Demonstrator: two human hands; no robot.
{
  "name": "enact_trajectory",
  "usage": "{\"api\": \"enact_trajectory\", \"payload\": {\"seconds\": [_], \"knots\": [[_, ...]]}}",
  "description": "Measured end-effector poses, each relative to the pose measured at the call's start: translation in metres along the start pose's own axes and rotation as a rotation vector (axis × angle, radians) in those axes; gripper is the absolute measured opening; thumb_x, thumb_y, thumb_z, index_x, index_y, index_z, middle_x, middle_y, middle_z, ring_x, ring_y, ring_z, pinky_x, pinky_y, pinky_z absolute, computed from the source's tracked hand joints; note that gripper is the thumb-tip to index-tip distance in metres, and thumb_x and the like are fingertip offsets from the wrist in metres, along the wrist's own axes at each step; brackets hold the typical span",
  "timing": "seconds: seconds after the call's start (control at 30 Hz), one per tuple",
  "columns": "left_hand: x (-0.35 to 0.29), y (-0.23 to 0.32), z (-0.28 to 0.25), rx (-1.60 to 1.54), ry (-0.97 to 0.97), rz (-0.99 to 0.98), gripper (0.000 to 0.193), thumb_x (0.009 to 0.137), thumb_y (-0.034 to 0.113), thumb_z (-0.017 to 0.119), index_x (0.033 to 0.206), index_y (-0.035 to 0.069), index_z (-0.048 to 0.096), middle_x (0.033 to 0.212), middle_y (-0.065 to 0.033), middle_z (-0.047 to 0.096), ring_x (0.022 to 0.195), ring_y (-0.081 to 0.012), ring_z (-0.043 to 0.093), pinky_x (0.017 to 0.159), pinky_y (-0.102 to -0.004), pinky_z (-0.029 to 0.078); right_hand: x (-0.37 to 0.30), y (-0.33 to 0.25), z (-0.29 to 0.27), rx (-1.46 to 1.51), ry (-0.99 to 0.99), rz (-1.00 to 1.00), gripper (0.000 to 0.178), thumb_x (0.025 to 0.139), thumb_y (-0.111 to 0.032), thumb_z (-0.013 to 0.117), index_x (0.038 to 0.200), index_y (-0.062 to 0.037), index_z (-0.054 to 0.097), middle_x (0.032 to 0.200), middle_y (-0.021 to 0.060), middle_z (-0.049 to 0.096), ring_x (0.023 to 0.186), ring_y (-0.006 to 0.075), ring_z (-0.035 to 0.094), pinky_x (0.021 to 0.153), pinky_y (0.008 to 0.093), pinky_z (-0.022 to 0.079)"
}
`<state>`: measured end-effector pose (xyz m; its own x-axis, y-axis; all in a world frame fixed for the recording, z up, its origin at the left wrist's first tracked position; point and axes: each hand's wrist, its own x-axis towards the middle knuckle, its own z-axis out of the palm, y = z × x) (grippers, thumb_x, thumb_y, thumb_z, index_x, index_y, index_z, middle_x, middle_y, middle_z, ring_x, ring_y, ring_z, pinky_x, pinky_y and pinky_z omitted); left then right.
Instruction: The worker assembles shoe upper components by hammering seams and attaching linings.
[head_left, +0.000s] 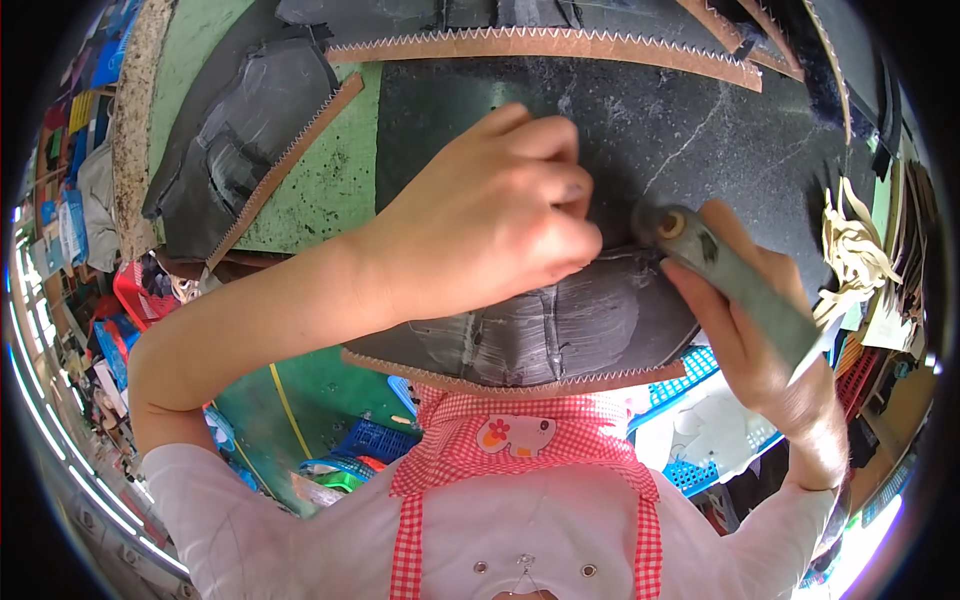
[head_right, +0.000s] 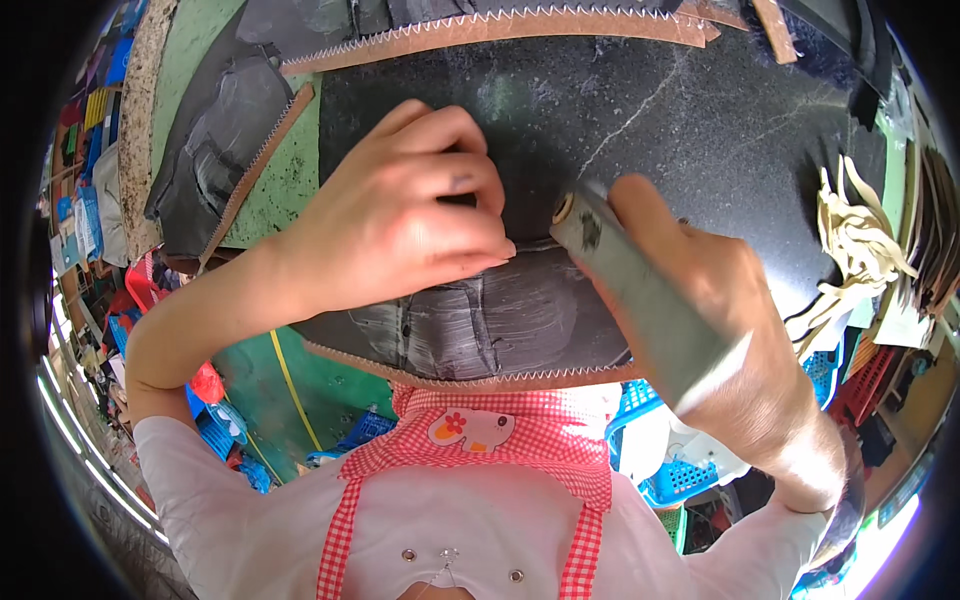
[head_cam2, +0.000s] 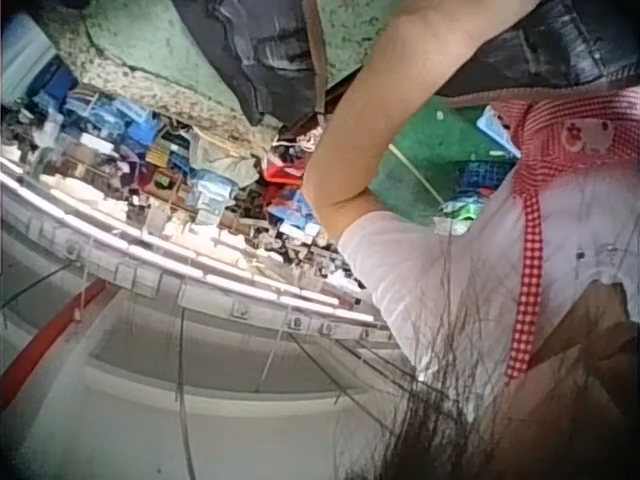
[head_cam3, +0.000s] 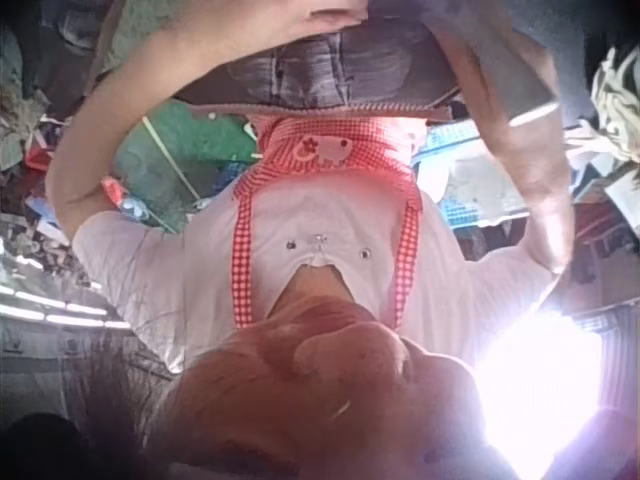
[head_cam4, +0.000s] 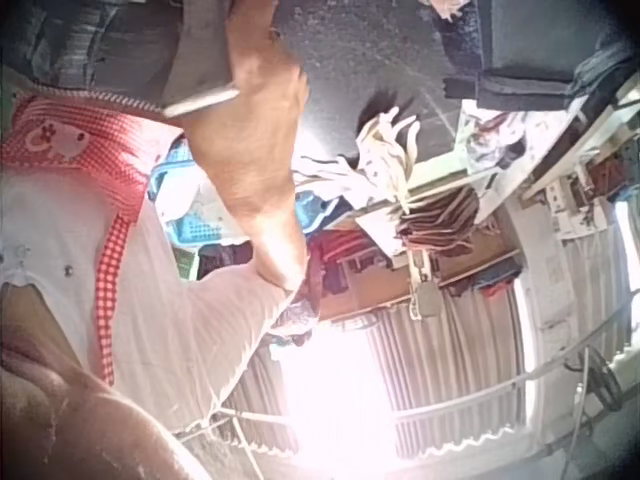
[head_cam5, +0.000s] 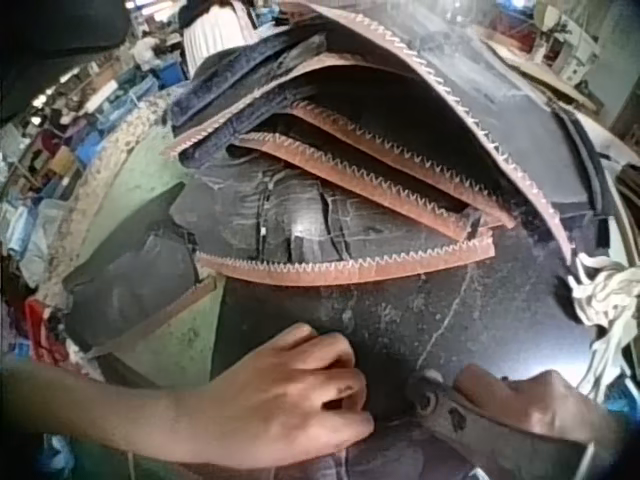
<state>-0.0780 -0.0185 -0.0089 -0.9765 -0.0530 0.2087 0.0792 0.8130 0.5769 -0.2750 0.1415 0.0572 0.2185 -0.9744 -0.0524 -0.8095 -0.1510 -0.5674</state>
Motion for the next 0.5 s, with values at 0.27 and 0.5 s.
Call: {"api": "enact_trajectory", "payload": {"seconds": [0.27,0.5], "knots": [[-0.005,-0.02,-0.01,-0.007,-0.047,0.174,0.015,0.068,0.023,0.08,0.082,0.019,0.074,0.086,0.0049,0.064,0.089,-0.0189,0.057,0.076,-0.0356,0.043,0.004,-0.01,0.009,0.088,-0.019,0.046,0.028,0.092,-0.006,0.068,0.114,0.0017,0.052,0.085,0.0199,0.067,0.068,0.0334,0.069,0.061,0.04,0.053],[-0.01,-0.029,-0.008,-0.095,0.016,0.112,0.012,0.069,0.024,0.077,0.079,0.019,0.072,0.087,0.0049,0.06,0.093,-0.0197,0.057,0.076,-0.0371,0.042,0.001,-0.016,0.022,0.286,-0.119,0.156,0.021,0.093,-0.003,0.063,0.112,0.0,0.055,0.08,0.0167,0.055,0.064,0.0407,0.063,0.052,0.0396,0.045]]}}
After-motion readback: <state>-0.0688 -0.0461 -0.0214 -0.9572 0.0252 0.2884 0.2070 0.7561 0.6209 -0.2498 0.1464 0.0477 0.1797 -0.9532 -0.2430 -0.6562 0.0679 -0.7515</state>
